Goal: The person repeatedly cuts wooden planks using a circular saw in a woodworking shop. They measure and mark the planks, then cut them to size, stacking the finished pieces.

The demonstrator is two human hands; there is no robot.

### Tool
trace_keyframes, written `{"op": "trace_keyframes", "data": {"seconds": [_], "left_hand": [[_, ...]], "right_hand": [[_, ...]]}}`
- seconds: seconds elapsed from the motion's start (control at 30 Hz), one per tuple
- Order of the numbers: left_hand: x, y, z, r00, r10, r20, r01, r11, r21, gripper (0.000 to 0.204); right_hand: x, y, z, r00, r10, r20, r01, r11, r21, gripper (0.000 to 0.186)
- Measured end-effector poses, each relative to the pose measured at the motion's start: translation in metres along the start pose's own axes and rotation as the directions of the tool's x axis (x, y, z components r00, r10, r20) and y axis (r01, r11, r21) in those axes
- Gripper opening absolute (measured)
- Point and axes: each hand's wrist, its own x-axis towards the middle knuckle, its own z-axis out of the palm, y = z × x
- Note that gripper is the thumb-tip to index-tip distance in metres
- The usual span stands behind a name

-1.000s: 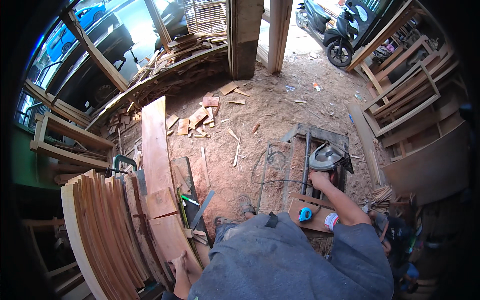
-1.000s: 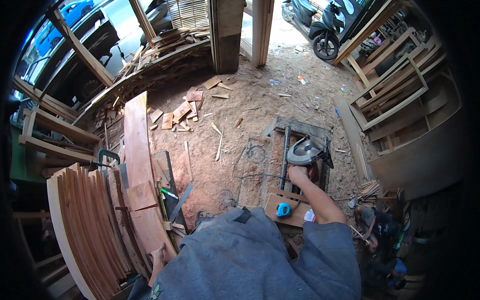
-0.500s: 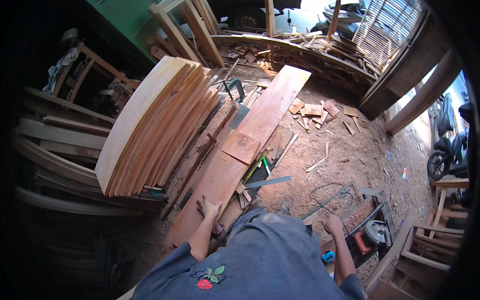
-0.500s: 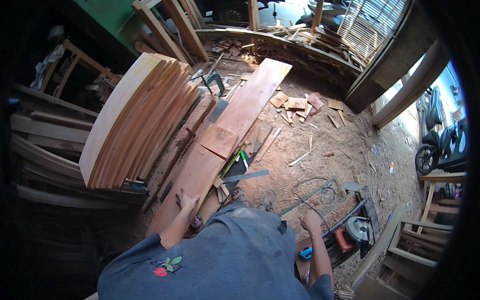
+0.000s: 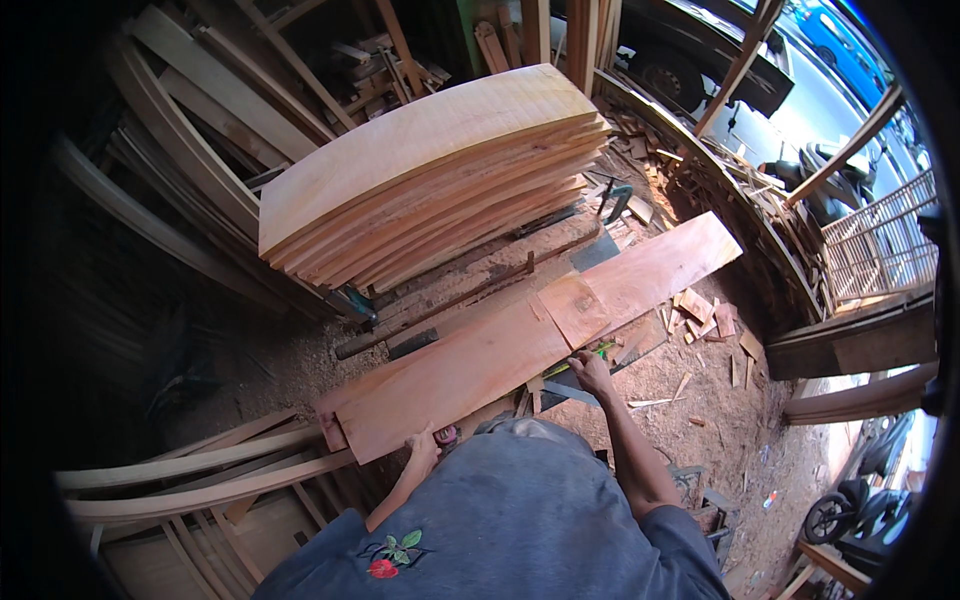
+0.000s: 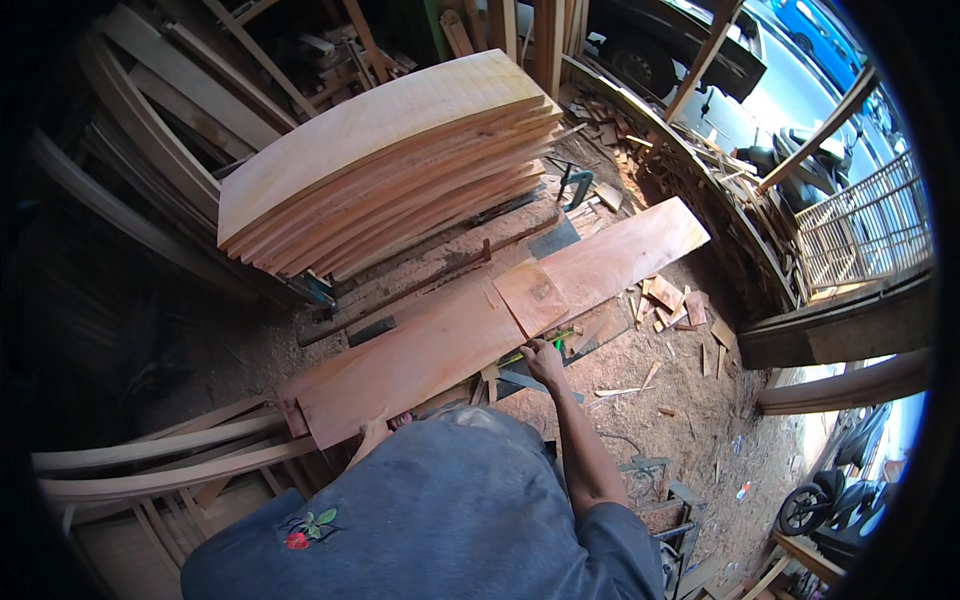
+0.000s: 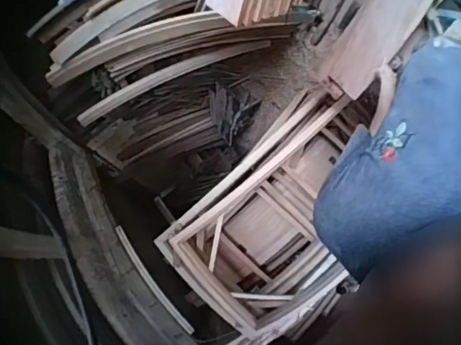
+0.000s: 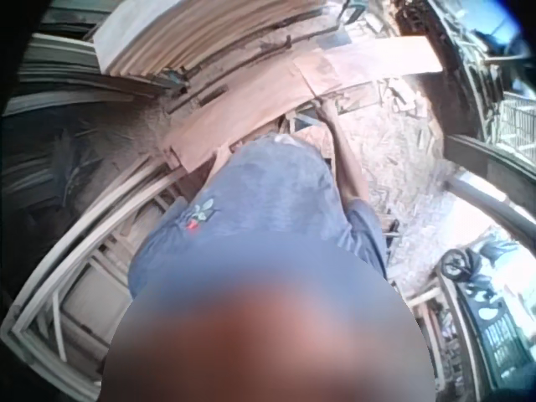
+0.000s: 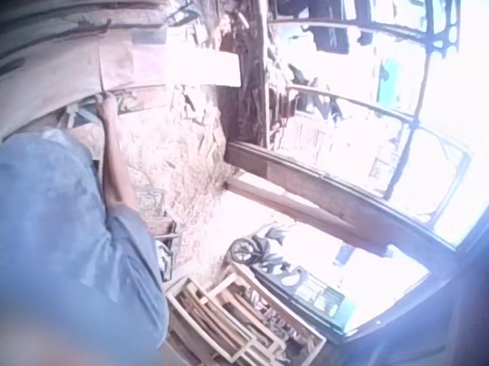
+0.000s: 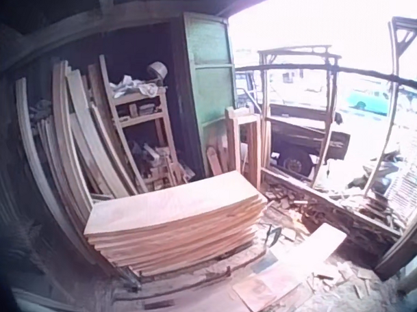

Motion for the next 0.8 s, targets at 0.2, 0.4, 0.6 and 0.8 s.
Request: {"op": "trace_keyframes", "data": {"seconds": [0.2,0.4,0.6,0.8], "left_hand": [[0.027,-0.035,-0.001,0.932,-0.357,0.058,0.336,0.796,-0.503,0.055],[0.048,-0.05,0.005,0.894,-0.447,-0.028,0.293,0.631,-0.719,0.046],[0.033,-0.07,0.007,0.944,-0.308,-0.123,0.055,0.512,-0.857,0.046],[-0.018,-0.066,0.003,0.986,-0.121,-0.117,-0.058,0.409,-0.911,0.042]], "right_hand": [[0.067,0.005,0.042,0.999,-0.03,0.045,0.032,0.998,-0.049,0.031],[0.074,-0.014,0.027,0.942,0.264,0.209,-0.265,0.964,-0.023,0.059],[0.049,-0.014,0.008,0.879,0.301,0.369,-0.382,0.909,0.167,0.061],[0.031,0.011,-0.025,0.881,0.295,0.369,-0.408,0.869,0.281,0.064]]}}
